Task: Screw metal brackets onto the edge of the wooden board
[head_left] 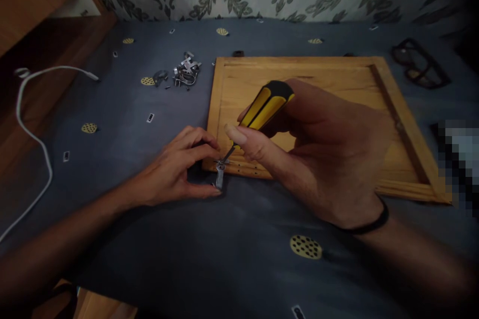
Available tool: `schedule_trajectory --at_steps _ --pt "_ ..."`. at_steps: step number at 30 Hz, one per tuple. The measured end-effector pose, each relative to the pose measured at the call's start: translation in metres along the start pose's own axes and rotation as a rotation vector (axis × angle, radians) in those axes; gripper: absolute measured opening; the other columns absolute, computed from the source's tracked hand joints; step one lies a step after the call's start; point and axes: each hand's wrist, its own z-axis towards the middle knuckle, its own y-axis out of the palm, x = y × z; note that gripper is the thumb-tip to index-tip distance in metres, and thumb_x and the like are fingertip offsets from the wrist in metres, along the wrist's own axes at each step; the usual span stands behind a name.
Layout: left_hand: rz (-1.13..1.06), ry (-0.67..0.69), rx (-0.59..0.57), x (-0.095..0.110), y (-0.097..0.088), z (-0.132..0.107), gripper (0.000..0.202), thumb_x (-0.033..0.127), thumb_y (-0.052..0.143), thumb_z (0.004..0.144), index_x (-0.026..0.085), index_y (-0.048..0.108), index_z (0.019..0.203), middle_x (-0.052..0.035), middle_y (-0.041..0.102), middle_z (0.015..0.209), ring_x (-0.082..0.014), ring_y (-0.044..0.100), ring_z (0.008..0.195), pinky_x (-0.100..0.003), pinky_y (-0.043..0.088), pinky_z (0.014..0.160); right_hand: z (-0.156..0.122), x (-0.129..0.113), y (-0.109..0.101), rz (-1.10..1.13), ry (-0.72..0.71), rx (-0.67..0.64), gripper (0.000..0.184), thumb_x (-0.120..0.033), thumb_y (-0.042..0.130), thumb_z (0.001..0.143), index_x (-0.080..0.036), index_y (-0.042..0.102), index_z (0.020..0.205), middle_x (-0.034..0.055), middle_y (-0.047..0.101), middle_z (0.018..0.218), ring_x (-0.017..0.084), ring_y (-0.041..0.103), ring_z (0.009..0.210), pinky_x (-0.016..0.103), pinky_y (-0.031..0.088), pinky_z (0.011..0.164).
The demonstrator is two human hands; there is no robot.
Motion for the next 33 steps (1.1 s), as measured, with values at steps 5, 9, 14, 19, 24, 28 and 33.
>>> schedule_trajectory --at_steps 5,9,14,19,24,28,33 --pt "0.008 0.014 0.011 0.001 0.0 0.0 0.039 0.044 0.078 0.086 0.023 0.064 0.116 -0.0074 0.063 0.118 -0.0247 0.057 0.108 -0.04 0.051 0.092 -0.001 0.001 -0.001 -0.016 -0.057 -0.022 0.032 -0.046 0.072 0.091 -0.026 0.054 0.073 -0.0021 0.061 0.07 0.014 0.058 0.059 0.028 0.05 0.057" --pt "0.003 0.021 0.016 0.001 0.0 0.001 0.037 0.043 0.077 0.086 0.022 0.064 0.115 -0.0066 0.062 0.115 -0.0235 0.057 0.105 -0.038 0.051 0.089 -0.002 0.001 -0.002 -0.02 -0.094 -0.012 0.027 -0.043 0.073 0.091 -0.025 0.058 0.077 -0.0027 0.063 0.072 0.012 0.059 0.059 0.026 0.051 0.058" --pt "-0.002 0.038 0.032 0.001 0.001 0.001 0.039 0.043 0.078 0.086 0.023 0.063 0.116 -0.0071 0.061 0.117 -0.0235 0.057 0.105 -0.038 0.052 0.089 -0.002 0.002 -0.001 0.073 -0.05 -0.016 0.025 -0.041 0.078 0.087 -0.023 0.063 0.079 -0.0016 0.067 0.078 0.011 0.061 0.062 0.024 0.051 0.056" --pt "-0.005 0.016 0.022 0.0 0.001 0.001 0.04 0.042 0.079 0.085 0.023 0.063 0.117 -0.007 0.061 0.118 -0.0251 0.058 0.109 -0.041 0.052 0.092 0.002 0.002 0.001 0.243 0.03 -0.04 0.023 -0.039 0.081 0.084 -0.021 0.067 0.077 -0.0021 0.071 0.081 0.012 0.064 0.068 0.023 0.052 0.056" --pt "-0.013 0.013 0.026 0.0 0.002 0.001 0.04 0.042 0.079 0.084 0.025 0.064 0.117 -0.007 0.061 0.119 -0.0259 0.058 0.109 -0.042 0.053 0.092 0.006 -0.001 -0.003 0.303 0.112 -0.117 0.029 -0.042 0.078 0.085 -0.022 0.065 0.07 -0.0023 0.07 0.081 0.012 0.063 0.065 0.025 0.054 0.054" --pt "-0.029 0.033 0.037 -0.001 0.002 0.001 0.038 0.041 0.078 0.085 0.025 0.064 0.116 -0.0063 0.062 0.116 -0.0247 0.057 0.104 -0.041 0.052 0.089 0.011 0.001 -0.01 0.317 0.141 -0.19 0.032 -0.042 0.082 0.082 -0.022 0.061 0.068 -0.0005 0.071 0.079 0.015 0.067 0.067 0.027 0.057 0.057" --pt "-0.02 0.027 0.03 0.0 0.002 0.001 0.036 0.043 0.079 0.084 0.026 0.064 0.113 -0.0064 0.061 0.114 -0.0248 0.056 0.103 -0.041 0.052 0.087 0.015 0.002 -0.019 0.338 0.123 -0.269 0.033 -0.043 0.08 0.083 -0.024 0.057 0.069 -0.0035 0.066 0.07 0.015 0.068 0.066 0.026 0.056 0.053"
